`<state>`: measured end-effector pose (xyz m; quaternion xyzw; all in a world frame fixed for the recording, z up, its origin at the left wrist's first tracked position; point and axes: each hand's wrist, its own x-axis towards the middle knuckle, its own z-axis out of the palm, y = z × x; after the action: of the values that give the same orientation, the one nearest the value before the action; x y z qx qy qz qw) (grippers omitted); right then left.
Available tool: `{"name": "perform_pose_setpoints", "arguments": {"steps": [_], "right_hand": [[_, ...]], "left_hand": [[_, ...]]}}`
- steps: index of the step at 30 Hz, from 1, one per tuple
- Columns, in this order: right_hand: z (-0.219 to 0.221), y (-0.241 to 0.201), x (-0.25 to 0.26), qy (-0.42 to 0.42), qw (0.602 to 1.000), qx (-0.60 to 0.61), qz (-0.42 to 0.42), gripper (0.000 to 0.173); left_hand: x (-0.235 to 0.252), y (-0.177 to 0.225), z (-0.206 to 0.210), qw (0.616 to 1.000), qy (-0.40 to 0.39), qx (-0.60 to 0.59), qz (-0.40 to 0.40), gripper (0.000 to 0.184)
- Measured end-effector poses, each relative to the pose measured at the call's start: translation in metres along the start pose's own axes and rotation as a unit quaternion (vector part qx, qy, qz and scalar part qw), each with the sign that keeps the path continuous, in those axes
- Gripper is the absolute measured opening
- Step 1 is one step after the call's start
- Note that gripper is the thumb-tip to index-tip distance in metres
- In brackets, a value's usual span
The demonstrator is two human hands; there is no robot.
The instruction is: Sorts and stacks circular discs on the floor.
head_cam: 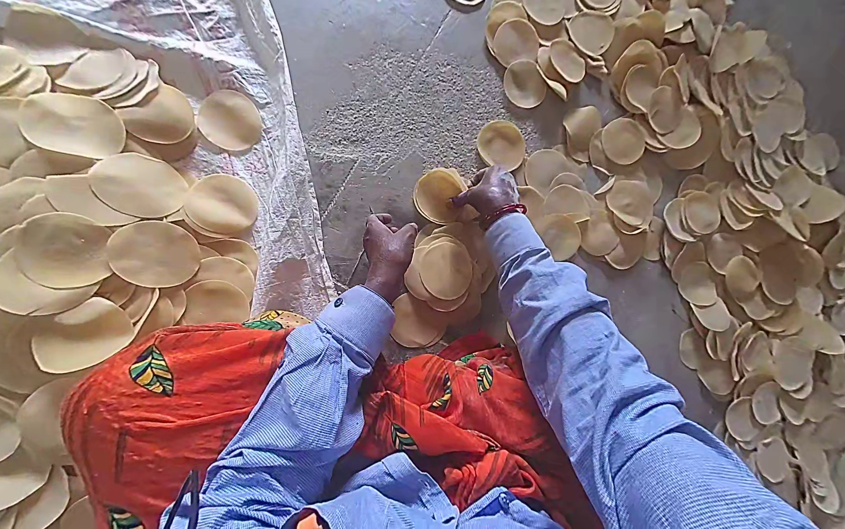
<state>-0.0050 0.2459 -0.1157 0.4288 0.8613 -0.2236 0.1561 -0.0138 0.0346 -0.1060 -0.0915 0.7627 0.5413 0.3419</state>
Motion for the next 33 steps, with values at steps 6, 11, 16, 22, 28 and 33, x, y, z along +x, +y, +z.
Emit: {"name": "perform_pose_setpoints", "arguments": {"steps": [6, 11, 16, 22, 28, 33], "right_hand": [[0.001, -0.004, -0.012, 0.011, 0.961, 0.269, -0.062, 0.075], [-0.032, 0.008, -0.061, 0.001, 0.921, 0.36, -0.147, 0.094], [-0.012, 0.036, -0.111, -0.1, 0.882, 0.414, -0.202, 0.081], [0.026, 0.058, -0.108, 0.034, 0.987, 0.086, -0.13, 0.062], [0.016, 0.074, -0.082, 0.049, 0.995, -0.018, -0.083, 0.063], [0.028, 0.069, -0.081, 0.031, 0.995, -0.029, -0.087, 0.069]], "left_hand": [[0.001, 0.003, -0.003, 1.0, 0.018, -0.012, -0.007, 0.052], [0.002, 0.007, -0.009, 0.997, 0.049, -0.059, -0.024, 0.057], [0.004, 0.001, -0.01, 0.996, 0.036, -0.078, -0.022, 0.054], [-0.006, -0.022, -0.013, 0.997, -0.002, 0.073, 0.001, 0.044], [-0.059, -0.025, -0.015, 0.929, -0.087, 0.359, -0.033, 0.081], [-0.073, -0.043, 0.01, 0.888, -0.043, 0.457, 0.021, 0.092]]}}
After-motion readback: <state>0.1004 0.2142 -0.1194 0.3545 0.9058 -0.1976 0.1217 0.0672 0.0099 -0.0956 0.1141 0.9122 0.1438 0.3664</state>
